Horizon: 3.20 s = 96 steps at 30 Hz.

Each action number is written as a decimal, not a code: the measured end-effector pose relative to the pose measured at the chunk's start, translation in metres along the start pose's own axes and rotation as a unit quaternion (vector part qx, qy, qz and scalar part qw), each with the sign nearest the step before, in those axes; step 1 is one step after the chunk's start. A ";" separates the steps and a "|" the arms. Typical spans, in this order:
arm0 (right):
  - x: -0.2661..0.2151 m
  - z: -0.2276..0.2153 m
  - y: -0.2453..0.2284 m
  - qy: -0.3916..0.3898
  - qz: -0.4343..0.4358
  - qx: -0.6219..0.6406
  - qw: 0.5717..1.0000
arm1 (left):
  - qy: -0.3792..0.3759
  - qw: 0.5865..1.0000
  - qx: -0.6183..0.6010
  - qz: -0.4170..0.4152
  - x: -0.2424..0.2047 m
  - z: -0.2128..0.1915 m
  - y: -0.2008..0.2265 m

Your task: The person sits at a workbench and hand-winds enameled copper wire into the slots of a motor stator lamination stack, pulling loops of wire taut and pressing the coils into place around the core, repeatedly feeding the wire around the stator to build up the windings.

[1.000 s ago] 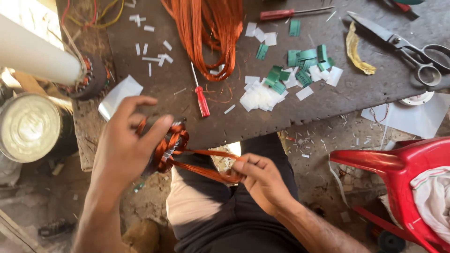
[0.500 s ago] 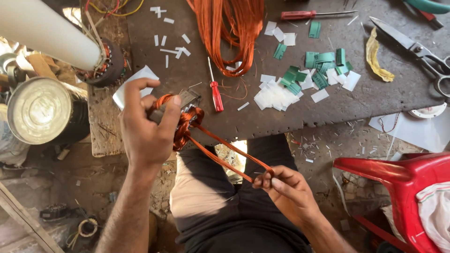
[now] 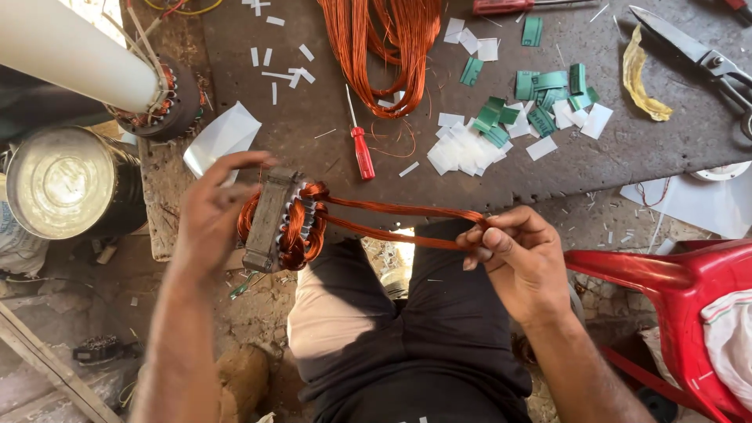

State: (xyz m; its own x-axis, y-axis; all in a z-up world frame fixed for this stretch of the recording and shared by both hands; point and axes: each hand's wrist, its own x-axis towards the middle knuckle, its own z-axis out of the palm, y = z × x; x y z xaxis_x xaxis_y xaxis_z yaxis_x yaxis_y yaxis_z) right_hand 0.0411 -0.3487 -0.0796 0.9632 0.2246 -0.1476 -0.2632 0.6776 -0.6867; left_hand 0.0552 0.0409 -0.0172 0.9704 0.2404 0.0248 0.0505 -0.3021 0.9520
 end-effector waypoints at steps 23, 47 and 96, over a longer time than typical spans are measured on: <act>-0.007 -0.004 0.002 -0.101 0.046 0.053 0.992 | -0.408 0.841 0.273 0.228 0.019 0.125 0.151; 0.042 0.119 -0.068 -0.387 -0.125 -0.760 0.507 | -0.435 0.852 0.194 0.216 0.063 0.164 0.121; 0.053 0.132 0.077 -0.244 -0.405 -0.698 0.538 | -0.262 0.936 0.181 -0.149 0.018 -0.023 0.000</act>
State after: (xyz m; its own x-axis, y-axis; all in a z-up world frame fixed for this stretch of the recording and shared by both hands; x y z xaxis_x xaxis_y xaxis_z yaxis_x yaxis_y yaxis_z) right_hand 0.0652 -0.1922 -0.0466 0.5131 0.6399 0.5721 0.8570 -0.4187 -0.3004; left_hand 0.0676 0.0668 -0.0100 0.8780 -0.0934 -0.4694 0.3227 -0.6087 0.7248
